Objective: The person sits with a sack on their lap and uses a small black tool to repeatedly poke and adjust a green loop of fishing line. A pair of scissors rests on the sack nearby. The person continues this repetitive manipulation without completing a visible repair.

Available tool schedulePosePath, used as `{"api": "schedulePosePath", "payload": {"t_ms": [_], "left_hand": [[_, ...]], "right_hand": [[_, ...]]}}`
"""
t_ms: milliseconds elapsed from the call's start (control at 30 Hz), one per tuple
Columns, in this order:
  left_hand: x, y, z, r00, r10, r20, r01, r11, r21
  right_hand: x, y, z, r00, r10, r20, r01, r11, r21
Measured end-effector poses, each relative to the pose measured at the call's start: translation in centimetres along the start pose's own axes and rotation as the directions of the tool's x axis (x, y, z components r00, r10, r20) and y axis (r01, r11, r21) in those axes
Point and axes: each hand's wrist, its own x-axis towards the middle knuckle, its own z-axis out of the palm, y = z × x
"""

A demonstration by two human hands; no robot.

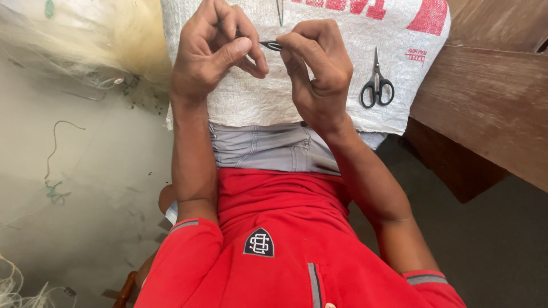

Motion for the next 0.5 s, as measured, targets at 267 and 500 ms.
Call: {"api": "schedulePosePath", "payload": {"t_ms": [267,500], "left_hand": [[-0.05,-0.01,-0.07,1.000,0.002,0.003,-0.002,1.000,-0.004],[-0.09,-0.17,-0.16,1.000,-0.014,0.007,0.014,1.000,-0.019]], "right_hand": [[-0.09,0.18,0.18,1.000,0.005,-0.006,-0.005,1.000,-0.028],[-0.21,0.48,0.33,1.000,0.007,-0.011,-0.007,1.000,0.000]]}}
